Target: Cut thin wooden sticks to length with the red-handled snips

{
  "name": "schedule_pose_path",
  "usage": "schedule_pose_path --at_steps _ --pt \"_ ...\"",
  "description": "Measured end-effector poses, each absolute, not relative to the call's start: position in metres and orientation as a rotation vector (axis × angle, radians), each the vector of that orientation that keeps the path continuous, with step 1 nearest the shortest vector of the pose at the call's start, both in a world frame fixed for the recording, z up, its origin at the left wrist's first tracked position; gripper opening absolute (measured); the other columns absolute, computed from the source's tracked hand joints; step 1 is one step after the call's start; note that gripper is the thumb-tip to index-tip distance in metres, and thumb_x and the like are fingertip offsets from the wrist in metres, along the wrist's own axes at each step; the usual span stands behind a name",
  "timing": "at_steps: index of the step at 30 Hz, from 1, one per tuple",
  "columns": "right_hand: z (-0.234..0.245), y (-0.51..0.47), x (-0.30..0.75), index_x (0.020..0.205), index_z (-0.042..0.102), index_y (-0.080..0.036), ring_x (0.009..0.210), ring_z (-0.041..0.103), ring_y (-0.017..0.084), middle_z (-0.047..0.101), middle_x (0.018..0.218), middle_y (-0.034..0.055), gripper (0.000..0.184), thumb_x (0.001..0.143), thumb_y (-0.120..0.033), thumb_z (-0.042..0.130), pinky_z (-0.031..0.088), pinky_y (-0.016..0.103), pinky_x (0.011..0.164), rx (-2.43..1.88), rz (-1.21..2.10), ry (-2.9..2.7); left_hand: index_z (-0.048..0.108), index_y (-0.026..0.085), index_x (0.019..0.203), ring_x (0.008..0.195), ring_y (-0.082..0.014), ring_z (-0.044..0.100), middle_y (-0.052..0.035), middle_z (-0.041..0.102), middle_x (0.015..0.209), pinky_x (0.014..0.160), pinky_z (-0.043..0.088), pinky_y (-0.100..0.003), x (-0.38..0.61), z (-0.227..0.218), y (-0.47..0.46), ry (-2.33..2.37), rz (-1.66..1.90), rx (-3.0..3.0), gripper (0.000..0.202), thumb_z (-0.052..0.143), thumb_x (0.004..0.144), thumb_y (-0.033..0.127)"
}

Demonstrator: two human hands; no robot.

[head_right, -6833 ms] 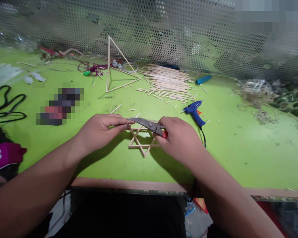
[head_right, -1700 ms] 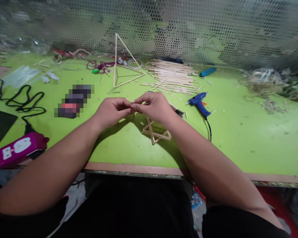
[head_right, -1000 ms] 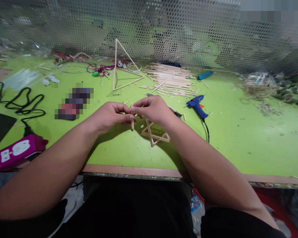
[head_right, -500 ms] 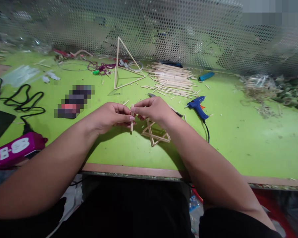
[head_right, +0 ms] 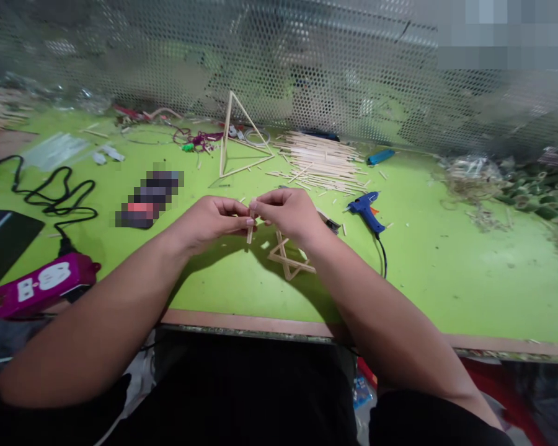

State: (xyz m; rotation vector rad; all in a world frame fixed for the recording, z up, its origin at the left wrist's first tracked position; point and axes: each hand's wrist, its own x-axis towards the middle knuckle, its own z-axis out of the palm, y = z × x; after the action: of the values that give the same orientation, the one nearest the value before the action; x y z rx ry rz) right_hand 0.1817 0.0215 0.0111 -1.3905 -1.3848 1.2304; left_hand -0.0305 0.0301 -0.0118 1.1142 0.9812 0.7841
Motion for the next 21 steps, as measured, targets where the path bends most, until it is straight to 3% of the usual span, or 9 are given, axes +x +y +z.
schedule_pose_path --at_steps 4,7,14,18,21 --pt "0.031 0.026 0.187 0.085 0.09 -0.02 0.065 0.067 0.015 0.081 0.077 0.0041 0.026 0.073 -0.04 0.101 0.058 0.031 0.064 -1.41 1.155 -1.353 0.092 0.023 0.107 0.096 -0.0244 0.083 -0.0104 0.088 0.108 0.097 0.068 -0.045 -0.052 0.003 0.043 1.171 0.939 1.294 0.033 0.104 0.078 0.032" --pt "0.044 0.04 0.19 0.085 0.09 -0.019 0.065 0.068 0.015 0.081 0.076 0.0052 0.015 0.08 -0.031 0.098 0.059 0.031 0.064 -1.486 1.104 -1.346 0.091 0.024 0.11 0.096 -0.0273 0.082 -0.0096 0.088 0.107 0.096 0.066 -0.046 -0.069 0.011 0.05 1.542 1.057 1.541 0.023 0.095 0.088 0.029" --pt "0.05 0.095 0.176 0.079 0.085 -0.015 0.07 0.073 0.02 0.078 0.073 0.0102 0.011 0.089 -0.017 0.088 0.065 0.036 0.071 -1.719 0.968 -1.544 0.09 0.025 0.12 0.103 -0.0376 0.079 -0.0118 0.088 0.116 0.091 0.061 -0.05 -0.062 0.011 0.042 1.817 0.359 2.047 0.029 0.083 0.095 0.04" --pt "0.053 0.128 0.168 0.073 0.082 -0.015 0.084 0.076 0.031 0.075 0.071 0.0134 0.008 0.08 -0.011 0.084 0.062 0.043 0.082 -1.711 0.637 -1.967 0.09 0.029 0.116 0.104 -0.038 0.078 -0.0122 0.087 0.112 0.087 0.059 -0.047 -0.055 0.003 0.037 1.836 0.23 2.084 0.025 0.079 0.095 0.036" --pt "0.045 0.151 0.157 0.063 0.075 -0.019 0.096 0.076 0.04 0.068 0.061 0.0101 0.02 0.063 -0.001 0.083 0.058 0.052 0.096 -1.583 0.657 -2.122 0.089 0.027 0.107 0.094 -0.0368 0.077 -0.0141 0.086 0.103 0.081 0.057 -0.045 -0.056 -0.006 0.035 1.843 0.272 2.104 0.019 0.076 0.095 0.034"
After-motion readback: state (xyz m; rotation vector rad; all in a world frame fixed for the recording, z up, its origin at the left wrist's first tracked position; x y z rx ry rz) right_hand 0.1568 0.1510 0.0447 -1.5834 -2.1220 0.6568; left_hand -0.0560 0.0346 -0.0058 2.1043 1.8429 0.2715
